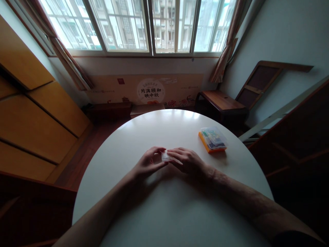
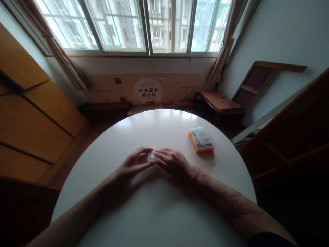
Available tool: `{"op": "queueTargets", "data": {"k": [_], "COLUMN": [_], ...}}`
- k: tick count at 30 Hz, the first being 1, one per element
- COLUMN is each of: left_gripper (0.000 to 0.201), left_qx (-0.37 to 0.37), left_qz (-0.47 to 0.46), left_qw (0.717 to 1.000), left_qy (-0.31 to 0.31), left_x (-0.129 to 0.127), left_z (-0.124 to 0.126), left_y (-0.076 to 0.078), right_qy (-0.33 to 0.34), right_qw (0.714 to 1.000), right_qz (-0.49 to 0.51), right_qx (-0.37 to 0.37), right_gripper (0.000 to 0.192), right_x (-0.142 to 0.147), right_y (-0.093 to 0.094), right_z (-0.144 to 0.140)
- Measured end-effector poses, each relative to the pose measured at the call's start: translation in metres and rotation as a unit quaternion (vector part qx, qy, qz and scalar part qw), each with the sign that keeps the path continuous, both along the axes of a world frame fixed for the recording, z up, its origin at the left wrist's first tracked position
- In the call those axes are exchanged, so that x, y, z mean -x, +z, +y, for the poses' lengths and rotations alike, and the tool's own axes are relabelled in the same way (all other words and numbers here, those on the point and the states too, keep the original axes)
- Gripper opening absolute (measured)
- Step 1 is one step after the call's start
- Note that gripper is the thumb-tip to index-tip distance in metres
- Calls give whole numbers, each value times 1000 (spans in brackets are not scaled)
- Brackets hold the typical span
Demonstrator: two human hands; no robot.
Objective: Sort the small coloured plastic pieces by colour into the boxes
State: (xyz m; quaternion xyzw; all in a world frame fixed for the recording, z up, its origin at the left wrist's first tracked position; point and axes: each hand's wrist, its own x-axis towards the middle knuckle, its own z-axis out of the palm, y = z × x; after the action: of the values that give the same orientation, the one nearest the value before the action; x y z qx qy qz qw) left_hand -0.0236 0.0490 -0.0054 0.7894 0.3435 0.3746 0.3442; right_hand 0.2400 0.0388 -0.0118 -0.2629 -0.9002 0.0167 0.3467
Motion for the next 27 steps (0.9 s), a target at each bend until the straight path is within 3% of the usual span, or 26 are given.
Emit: {"op": "queueTargets", "data": {"k": [4, 11, 27], "left_gripper": [50, 48, 46], "left_qx": [34, 81, 77], "left_qz": [-11, -54, -63], "left_qw": [999, 995, 994], "left_qy": [22, -11, -38], "left_x": [-2, -1, -3], "left_z": [0, 2, -3], "left_y": [-3, -9, -2], "right_qy": [-9, -10, -42], "right_qw": [1000, 999, 997], "right_qz": [13, -5, -23], "right_qx": [5, -31, -56], "right_gripper": [32, 36, 28], "right_x": [-1, 3, 4], "right_y": [-2, 0, 3], "right_z": [0, -3, -8]}}
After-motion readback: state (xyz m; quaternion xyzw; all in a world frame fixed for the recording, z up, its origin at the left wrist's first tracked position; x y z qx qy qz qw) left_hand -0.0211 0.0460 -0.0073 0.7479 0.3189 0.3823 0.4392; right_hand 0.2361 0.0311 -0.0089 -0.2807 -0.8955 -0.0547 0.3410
